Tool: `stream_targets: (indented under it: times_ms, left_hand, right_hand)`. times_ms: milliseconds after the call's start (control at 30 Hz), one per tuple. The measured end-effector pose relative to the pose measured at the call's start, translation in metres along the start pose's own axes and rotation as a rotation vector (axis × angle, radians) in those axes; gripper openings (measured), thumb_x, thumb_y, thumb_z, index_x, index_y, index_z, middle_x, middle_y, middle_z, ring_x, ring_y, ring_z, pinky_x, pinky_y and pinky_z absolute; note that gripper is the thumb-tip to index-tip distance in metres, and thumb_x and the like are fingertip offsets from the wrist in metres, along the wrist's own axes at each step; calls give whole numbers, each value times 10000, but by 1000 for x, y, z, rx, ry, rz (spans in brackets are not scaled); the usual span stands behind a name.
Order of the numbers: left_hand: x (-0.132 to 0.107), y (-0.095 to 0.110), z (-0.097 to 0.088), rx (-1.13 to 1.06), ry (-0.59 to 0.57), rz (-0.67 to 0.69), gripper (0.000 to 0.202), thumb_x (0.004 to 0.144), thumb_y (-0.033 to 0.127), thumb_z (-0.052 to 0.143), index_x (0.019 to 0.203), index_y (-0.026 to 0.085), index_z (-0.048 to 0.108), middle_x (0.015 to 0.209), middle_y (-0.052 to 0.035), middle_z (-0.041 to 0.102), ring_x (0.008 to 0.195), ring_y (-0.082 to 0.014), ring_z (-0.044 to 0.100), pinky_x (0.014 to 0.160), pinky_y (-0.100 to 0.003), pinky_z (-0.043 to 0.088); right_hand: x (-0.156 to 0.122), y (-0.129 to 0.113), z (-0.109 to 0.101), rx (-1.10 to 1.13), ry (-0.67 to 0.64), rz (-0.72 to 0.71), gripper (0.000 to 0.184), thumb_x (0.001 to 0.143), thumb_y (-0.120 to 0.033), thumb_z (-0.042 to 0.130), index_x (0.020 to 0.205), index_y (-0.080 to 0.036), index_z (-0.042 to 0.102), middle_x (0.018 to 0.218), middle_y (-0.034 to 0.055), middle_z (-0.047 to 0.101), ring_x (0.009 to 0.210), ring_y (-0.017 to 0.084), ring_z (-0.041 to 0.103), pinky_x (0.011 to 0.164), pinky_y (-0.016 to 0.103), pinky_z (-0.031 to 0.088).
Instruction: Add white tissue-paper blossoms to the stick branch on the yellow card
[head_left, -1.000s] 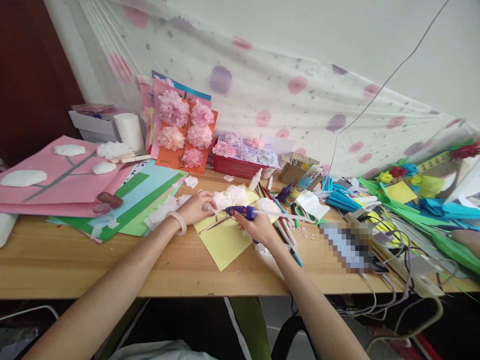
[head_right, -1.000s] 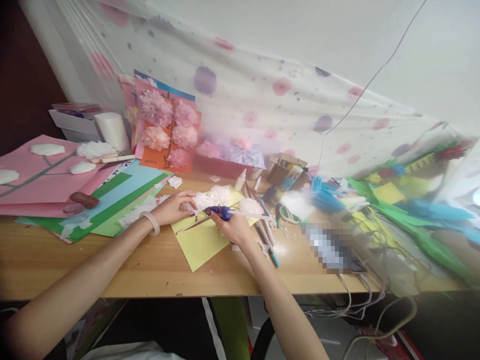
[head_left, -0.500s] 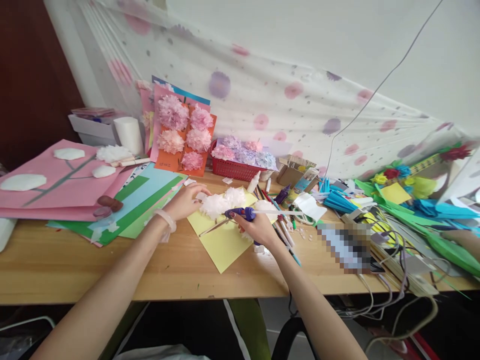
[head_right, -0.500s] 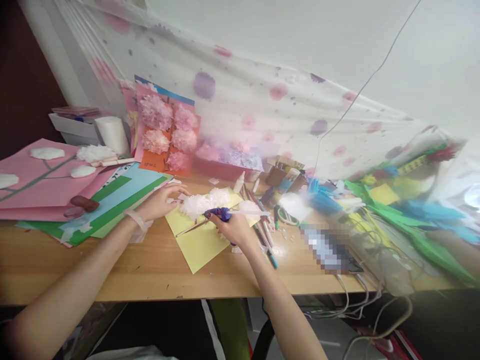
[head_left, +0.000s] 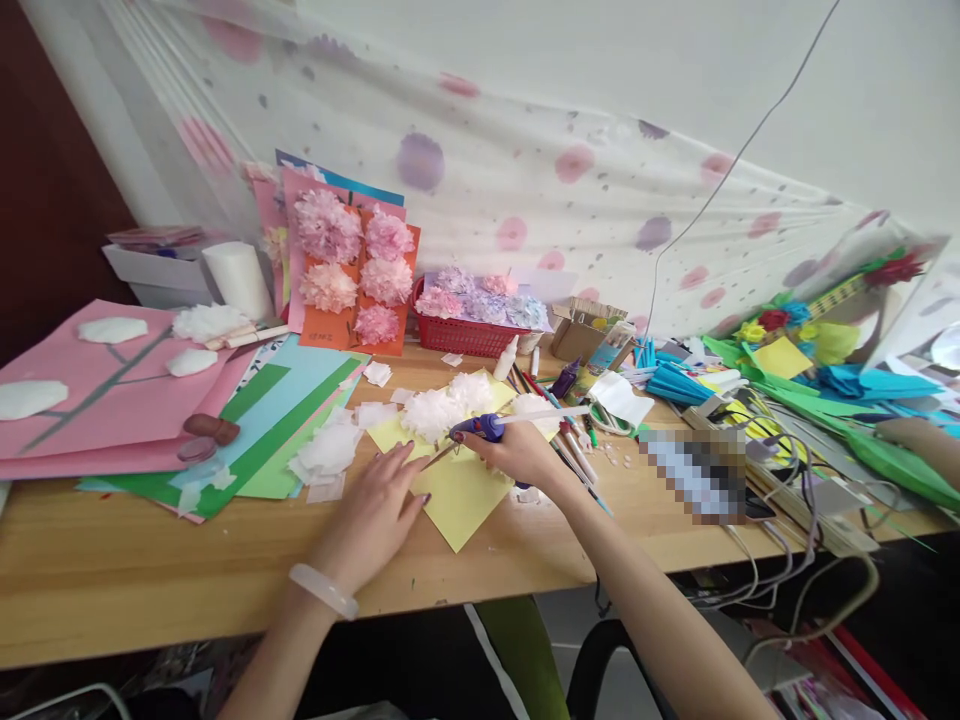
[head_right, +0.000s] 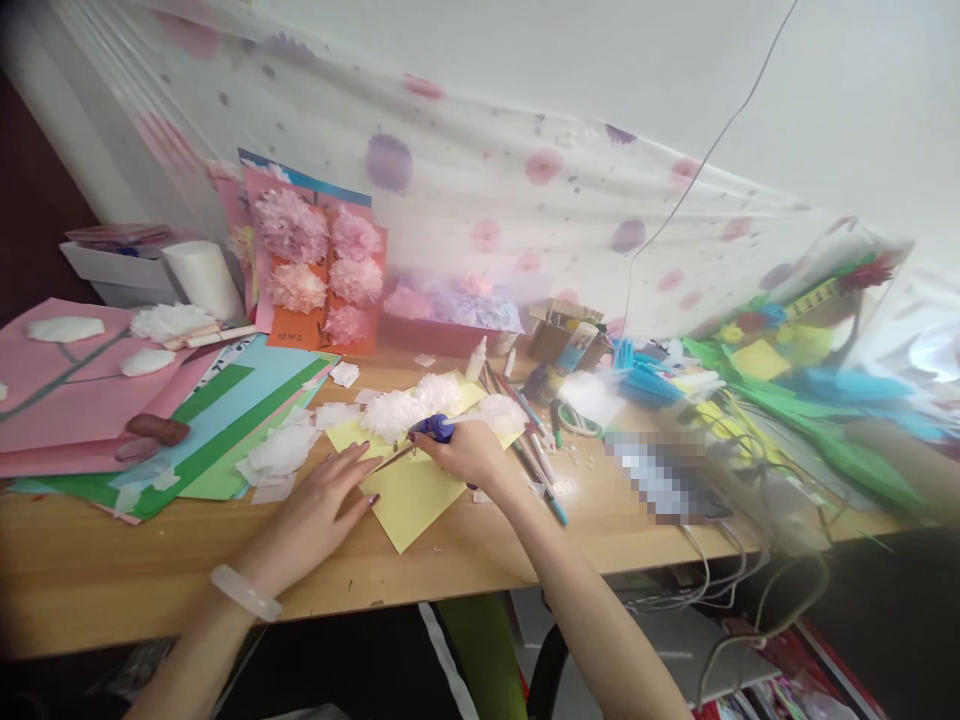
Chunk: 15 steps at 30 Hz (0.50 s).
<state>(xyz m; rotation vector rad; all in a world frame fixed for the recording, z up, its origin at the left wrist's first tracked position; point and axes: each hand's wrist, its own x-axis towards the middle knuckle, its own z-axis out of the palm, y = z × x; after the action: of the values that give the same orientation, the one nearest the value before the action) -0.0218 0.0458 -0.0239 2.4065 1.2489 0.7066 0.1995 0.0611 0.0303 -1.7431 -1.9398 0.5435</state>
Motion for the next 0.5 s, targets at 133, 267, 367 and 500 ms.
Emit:
stream_targets:
  times_ms: [133,267,367,500]
  left_hand:
    - [-3,4,18,38,-53,59,348,894,256,501,1218,209,619,1423,-140,522,1348,-301,445,1123,-533,337]
    - [-4,1,22,81,-78,84,361,908,261,477,1239,221,614,1429,-130,520,1339,-298,459,1119,-533,350]
    - [-3,0,20,90,-117,76,378,916,283,461,1259,221,611,1451,-123,497,1354,-292,441,1128,-516,348]
    - [-1,4,15,71,-149,68,376,917,246,454,1244,190,631,1444,-120,504,1352,-300,442,1136,-506,345]
  right_hand:
    - [4,5,-3,154,-69,158,472,844,-548,538,526,-206,608,509,17,632,556,168,601,585,273,435]
    - [1,9,-11,315,-88,216,484,839,-562,537,518,-204,593,508,23,637,524,149,566,542,258,427]
    - [-6,10,-15,500,-98,202,470,841,-569,540,565,-195,614,554,33,660,512,127,541,496,233,409]
    - [-25,19,-22,579,121,220,541,838,-662,472,635,-184,627,644,73,693,485,121,519,423,229,389]
